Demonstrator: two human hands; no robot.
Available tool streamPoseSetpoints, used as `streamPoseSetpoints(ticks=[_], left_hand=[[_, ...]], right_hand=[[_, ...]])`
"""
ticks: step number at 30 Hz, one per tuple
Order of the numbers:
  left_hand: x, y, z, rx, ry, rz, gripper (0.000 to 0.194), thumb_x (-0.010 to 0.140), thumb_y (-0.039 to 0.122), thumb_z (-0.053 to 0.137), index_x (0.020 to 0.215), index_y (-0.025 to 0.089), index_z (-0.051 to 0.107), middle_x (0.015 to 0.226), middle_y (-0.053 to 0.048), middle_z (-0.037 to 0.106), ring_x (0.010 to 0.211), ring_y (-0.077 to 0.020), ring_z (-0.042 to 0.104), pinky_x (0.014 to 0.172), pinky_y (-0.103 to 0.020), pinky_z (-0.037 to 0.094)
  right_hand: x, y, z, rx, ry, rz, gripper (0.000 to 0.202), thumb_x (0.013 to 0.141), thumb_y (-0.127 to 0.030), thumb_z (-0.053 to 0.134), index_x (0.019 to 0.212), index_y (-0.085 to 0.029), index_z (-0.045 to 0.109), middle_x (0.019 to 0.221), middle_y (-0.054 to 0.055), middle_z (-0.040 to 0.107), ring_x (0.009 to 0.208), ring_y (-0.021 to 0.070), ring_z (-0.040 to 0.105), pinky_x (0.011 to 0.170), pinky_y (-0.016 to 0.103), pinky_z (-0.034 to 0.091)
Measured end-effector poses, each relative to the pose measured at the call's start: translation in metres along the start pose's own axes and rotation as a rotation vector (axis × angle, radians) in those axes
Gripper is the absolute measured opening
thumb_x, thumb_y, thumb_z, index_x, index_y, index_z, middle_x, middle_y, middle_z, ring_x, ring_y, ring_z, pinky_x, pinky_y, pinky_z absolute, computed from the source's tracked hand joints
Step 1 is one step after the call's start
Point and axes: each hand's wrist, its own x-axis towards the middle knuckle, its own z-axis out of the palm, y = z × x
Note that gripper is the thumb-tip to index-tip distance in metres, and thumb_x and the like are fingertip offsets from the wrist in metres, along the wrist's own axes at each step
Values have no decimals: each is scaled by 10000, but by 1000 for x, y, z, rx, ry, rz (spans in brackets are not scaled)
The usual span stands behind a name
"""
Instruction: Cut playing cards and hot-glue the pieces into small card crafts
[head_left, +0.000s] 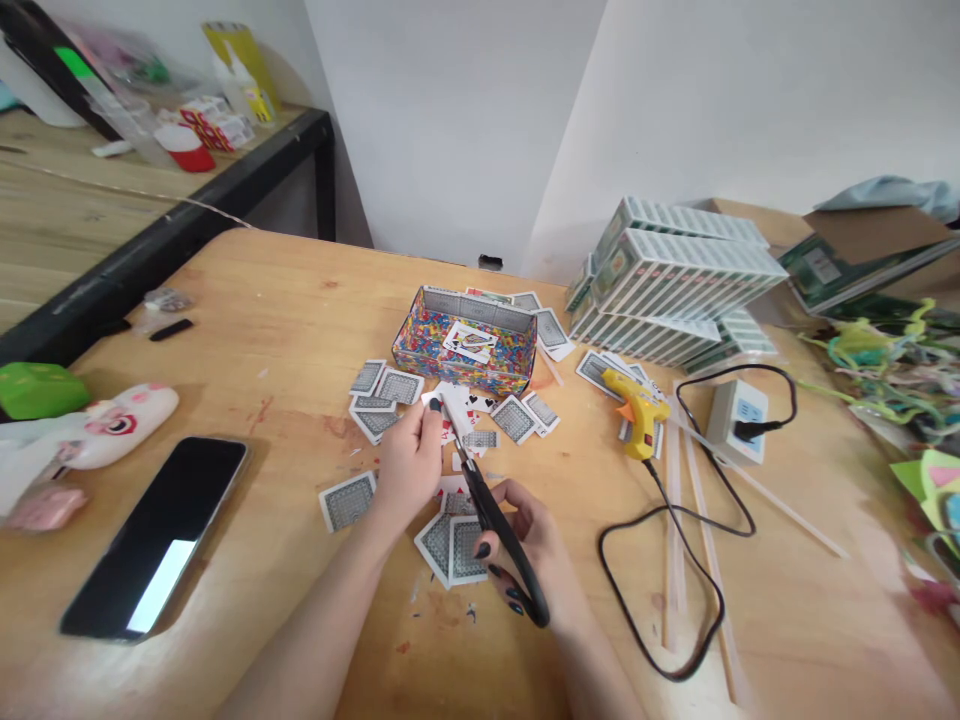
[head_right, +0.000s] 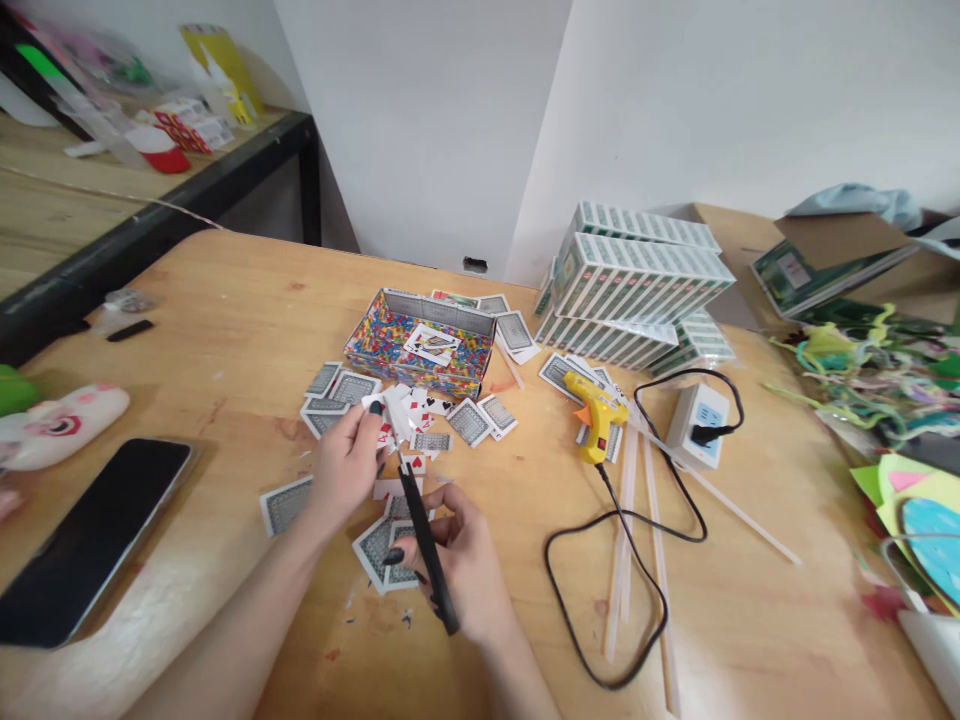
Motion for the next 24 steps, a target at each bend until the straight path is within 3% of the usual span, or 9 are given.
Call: streamPoseSetpoints(ticks=[15, 24], left_hand=[[1, -1, 1, -67, -16, -39, 260, 817, 293, 403, 580, 203, 343, 502, 57, 377, 461, -93, 397, 444, -205, 307], [2, -2, 4, -310, 8, -214, 252, 812, 374, 414, 629, 202, 400, 529, 61, 416, 430, -87, 417, 395, -192, 333]], right_hand=[[1, 2, 1, -16, -6, -24, 471, 571, -424, 757, 760, -212, 381, 393, -123, 457, 265, 20, 301, 256, 116, 259], [2, 2, 1, -49, -46, -66, 501, 596, -516, 715, 765, -217, 350, 409, -122, 435, 272, 14, 284, 256, 110, 222]])
